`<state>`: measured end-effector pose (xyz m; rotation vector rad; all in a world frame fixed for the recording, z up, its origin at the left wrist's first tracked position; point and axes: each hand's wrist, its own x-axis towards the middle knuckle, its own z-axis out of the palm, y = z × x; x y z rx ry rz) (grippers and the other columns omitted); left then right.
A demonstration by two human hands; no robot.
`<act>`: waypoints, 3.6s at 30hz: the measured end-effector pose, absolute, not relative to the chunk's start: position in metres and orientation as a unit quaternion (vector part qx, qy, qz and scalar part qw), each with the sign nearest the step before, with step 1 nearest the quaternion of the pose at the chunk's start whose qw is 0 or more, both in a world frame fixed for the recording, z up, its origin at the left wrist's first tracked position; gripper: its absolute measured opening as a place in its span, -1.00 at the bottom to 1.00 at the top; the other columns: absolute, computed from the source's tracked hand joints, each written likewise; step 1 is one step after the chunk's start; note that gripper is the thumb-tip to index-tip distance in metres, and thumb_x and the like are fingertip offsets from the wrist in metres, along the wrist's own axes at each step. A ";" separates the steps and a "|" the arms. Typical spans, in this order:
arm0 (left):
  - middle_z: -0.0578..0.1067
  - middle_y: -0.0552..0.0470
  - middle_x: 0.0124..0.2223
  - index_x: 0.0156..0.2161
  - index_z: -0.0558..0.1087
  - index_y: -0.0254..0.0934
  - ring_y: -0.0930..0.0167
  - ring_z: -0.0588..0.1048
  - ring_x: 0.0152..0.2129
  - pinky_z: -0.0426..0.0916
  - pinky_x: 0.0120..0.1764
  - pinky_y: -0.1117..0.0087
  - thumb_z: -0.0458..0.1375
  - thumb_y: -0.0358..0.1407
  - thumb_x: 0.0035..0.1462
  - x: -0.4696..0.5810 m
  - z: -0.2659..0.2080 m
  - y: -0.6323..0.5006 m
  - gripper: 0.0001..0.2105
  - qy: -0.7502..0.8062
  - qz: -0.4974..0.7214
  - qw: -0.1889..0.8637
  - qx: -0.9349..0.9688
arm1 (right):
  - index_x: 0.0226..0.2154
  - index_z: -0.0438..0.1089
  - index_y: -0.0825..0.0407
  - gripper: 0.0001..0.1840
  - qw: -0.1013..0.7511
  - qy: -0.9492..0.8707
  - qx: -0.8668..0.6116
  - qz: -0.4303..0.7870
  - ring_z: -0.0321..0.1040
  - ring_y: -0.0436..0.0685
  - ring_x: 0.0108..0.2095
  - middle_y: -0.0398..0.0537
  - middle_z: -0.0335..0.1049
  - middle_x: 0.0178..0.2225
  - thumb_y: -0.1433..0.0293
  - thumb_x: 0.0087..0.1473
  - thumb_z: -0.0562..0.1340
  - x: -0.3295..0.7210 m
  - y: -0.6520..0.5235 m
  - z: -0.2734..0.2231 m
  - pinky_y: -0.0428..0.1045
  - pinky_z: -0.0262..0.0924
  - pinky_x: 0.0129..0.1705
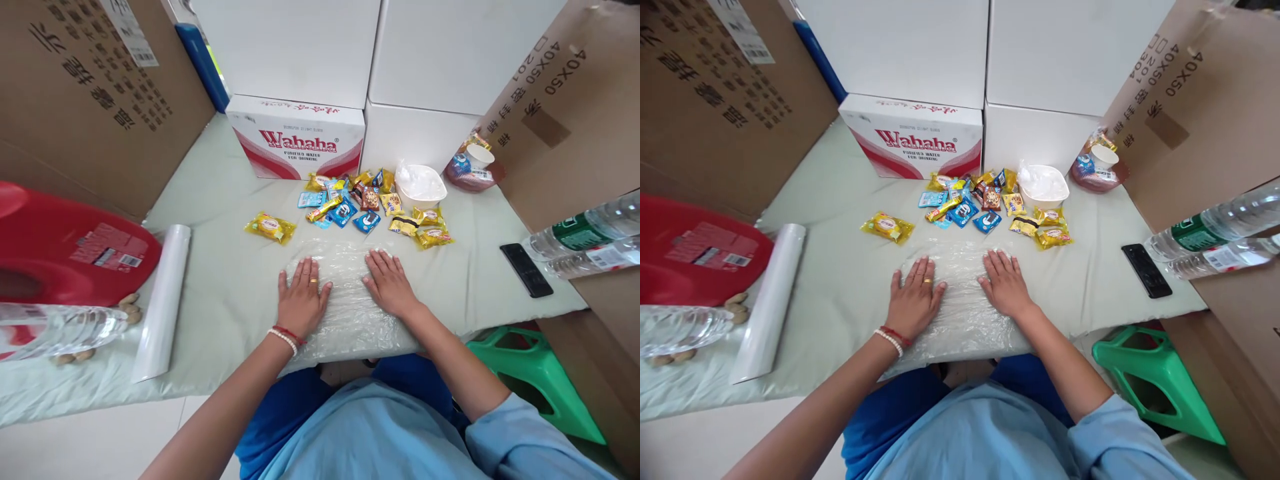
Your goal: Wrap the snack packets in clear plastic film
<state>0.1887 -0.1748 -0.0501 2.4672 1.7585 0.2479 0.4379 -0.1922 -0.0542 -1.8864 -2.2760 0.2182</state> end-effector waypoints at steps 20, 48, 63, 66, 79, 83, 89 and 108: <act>0.08 -0.26 0.53 0.51 0.06 -0.29 0.05 0.10 0.47 -0.24 0.43 -0.33 -0.15 0.04 0.45 0.153 -0.052 -0.185 -0.32 0.579 0.099 0.061 0.807 | 0.27 0.44 0.07 -0.35 0.001 -0.846 -0.528 0.069 0.34 0.42 0.19 0.20 0.45 0.23 0.51 0.11 0.21 0.493 0.001 -0.012 0.26 0.23 0.26; 0.06 -0.19 0.55 0.50 0.11 -0.28 0.19 0.03 0.50 -0.38 0.47 -0.21 -0.21 -0.02 0.50 0.154 -0.047 -0.185 -0.38 0.593 0.113 0.090 0.792 | 0.31 0.37 -0.04 -0.45 0.069 -0.850 -0.489 0.185 0.35 0.33 0.19 0.13 0.42 0.20 0.26 0.32 0.23 0.420 -0.158 -0.020 0.20 0.32 0.23; 0.05 -0.19 0.55 0.50 0.09 -0.24 0.16 0.05 0.49 -0.37 0.47 -0.22 -0.17 -0.03 0.48 0.155 -0.049 -0.185 -0.38 0.596 0.125 0.097 0.788 | 0.28 0.40 -0.08 -0.45 0.120 -0.793 -0.567 0.186 0.42 0.34 0.12 0.14 0.45 0.12 0.21 0.28 0.26 0.393 -0.168 -0.022 0.20 0.39 0.13; 0.05 -0.19 0.55 0.50 0.10 -0.25 0.17 0.04 0.49 -0.37 0.47 -0.22 -0.18 -0.02 0.48 0.155 -0.050 -0.185 -0.38 0.594 0.129 0.091 0.789 | 0.28 0.39 -0.07 -0.43 0.096 -0.796 -0.571 0.176 0.43 0.32 0.12 0.15 0.36 0.22 0.10 0.31 0.24 0.395 -0.168 -0.020 0.14 0.42 0.06; 0.08 -0.20 0.54 0.50 0.11 -0.27 0.17 0.06 0.49 -0.32 0.46 -0.23 -0.18 -0.02 0.47 0.156 -0.048 -0.184 -0.37 0.596 0.120 0.088 0.789 | 0.36 0.33 0.08 -0.35 0.049 -0.863 -0.503 0.011 0.15 0.35 0.31 0.08 0.30 0.38 0.55 0.24 0.08 0.435 0.002 -0.010 0.24 0.05 0.38; 0.09 -0.20 0.54 0.49 0.12 -0.28 0.16 0.07 0.49 -0.29 0.46 -0.24 -0.17 -0.02 0.47 0.156 -0.048 -0.184 -0.37 0.597 0.121 0.088 0.788 | 0.32 0.38 0.11 -0.42 0.020 -0.868 -0.495 0.025 0.19 0.38 0.28 0.16 0.39 0.31 0.48 0.27 0.14 0.428 0.022 -0.013 0.26 0.05 0.36; 0.10 -0.20 0.53 0.49 0.13 -0.27 0.18 0.06 0.49 -0.32 0.47 -0.22 -0.18 -0.01 0.47 0.154 -0.049 -0.185 -0.38 0.594 0.130 0.087 0.789 | 0.12 0.54 0.05 -0.55 0.171 -0.804 -0.559 0.109 0.46 0.29 0.06 0.11 0.59 0.06 0.29 0.39 0.05 0.464 0.012 -0.004 0.18 0.28 0.19; 0.11 -0.26 0.52 0.49 0.12 -0.34 0.13 0.10 0.47 -0.34 0.46 -0.24 -0.18 -0.03 0.47 0.154 -0.050 -0.185 -0.36 0.588 0.136 0.087 0.793 | 0.21 0.48 0.01 -0.41 0.125 -0.764 -0.624 0.105 0.36 0.43 0.16 0.19 0.50 0.15 0.09 0.21 0.28 0.580 -0.153 -0.024 0.34 0.18 0.25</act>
